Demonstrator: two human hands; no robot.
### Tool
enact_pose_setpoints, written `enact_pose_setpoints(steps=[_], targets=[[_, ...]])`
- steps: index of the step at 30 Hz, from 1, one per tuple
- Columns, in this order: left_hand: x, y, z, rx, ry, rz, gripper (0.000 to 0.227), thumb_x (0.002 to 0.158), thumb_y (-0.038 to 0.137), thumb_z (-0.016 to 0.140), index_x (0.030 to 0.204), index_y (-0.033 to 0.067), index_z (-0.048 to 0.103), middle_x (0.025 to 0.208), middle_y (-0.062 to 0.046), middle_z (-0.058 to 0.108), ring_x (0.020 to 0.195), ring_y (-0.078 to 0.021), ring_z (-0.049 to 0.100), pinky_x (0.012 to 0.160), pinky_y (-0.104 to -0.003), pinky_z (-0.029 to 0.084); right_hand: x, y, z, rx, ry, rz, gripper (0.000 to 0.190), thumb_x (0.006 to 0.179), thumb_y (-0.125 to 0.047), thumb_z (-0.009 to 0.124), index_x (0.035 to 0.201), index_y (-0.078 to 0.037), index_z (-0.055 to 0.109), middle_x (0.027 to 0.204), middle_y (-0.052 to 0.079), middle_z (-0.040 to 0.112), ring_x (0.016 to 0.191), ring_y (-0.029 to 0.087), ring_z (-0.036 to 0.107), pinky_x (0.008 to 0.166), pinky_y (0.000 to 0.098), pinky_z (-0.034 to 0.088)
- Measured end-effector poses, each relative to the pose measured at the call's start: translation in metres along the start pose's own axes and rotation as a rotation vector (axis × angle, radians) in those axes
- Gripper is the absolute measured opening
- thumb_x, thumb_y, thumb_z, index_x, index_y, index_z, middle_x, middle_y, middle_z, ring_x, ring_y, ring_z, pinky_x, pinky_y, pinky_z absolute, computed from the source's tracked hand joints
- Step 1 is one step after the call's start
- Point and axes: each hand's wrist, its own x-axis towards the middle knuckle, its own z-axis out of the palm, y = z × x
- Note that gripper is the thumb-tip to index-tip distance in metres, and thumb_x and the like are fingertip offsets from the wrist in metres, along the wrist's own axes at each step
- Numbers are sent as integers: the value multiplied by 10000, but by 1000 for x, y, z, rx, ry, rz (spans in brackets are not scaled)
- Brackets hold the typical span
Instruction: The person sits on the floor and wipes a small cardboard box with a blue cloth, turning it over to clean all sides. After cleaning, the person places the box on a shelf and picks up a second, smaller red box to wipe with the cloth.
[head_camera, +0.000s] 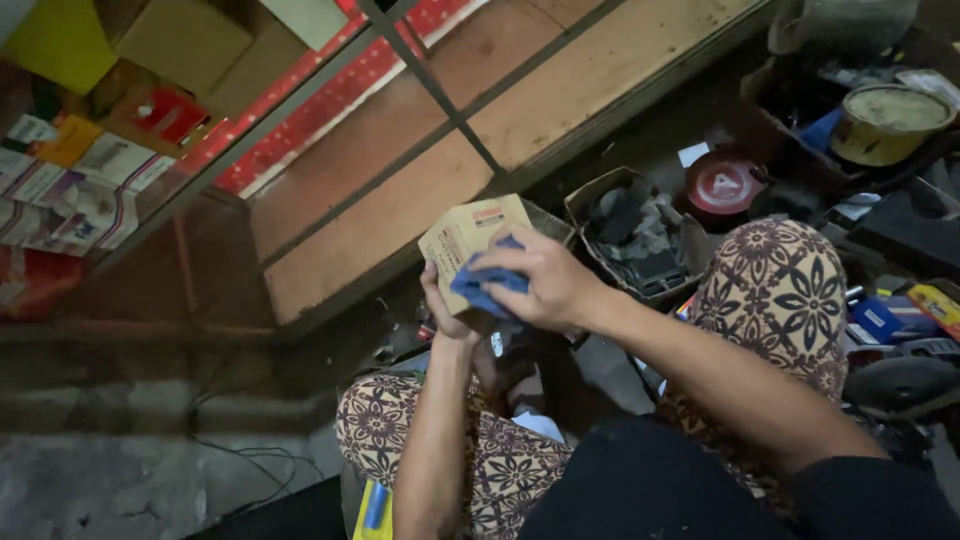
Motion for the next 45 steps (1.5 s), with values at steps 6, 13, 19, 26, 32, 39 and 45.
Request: enact_pose_setpoints(steps=[6,13,19,26,32,39,45], targets=[[-1,-29,-33,29,33,-156,824,879,634,583,1538,156,457,1425,-69,572,1266,-262,584,1089,-454,484,15,25,-8,-151,310,65,262,868,-120,762,1128,-95,749,1099,181,644,1038,347,665,905,413,552],[-2,-12,-6,-35,67,-15,819,870,627,553,1536,166,429,1478,-76,559,1343,-273,567,1162,-469,450,-4,2,7,-177,277,71,274,846,-139,757,1119,-129,751,1130,164,656,1062,361,661,915,410,555],[0,-8,-12,-8,12,111,872,904,670,480,1563,102,417,1496,-150,551,1348,-344,545,1165,-505,435,-3,-11,1,-38,-25,149,351,764,-225,814,1099,-148,746,1095,159,631,985,334,691,836,399,574],[-4,-33,-26,-4,17,-129,904,839,684,526,1554,145,405,1487,-114,536,1347,-321,543,1124,-548,456,6,30,-4,-141,164,53,227,857,-200,796,1071,-137,753,1096,138,682,1079,341,683,913,409,556],[-9,-45,-26,-16,-22,-159,893,857,675,562,1569,157,412,1467,-103,557,1326,-334,546,1118,-540,466,7,39,-4,-202,373,248,235,901,-200,779,1112,-98,758,1055,152,669,971,328,690,847,399,565],[-1,-33,-49,-68,-46,-71,939,842,646,596,1597,137,365,1551,-120,489,1389,-346,514,1159,-557,432,10,53,-6,-217,306,160,251,909,-201,760,1136,-96,764,1022,156,664,936,331,681,822,406,559],[-7,-28,-41,-37,-8,36,935,838,624,602,1593,130,356,1569,-119,479,1400,-351,506,1160,-567,419,12,68,-10,-307,354,314,214,906,-198,754,1101,-116,784,1005,159,662,932,355,676,793,429,552]])
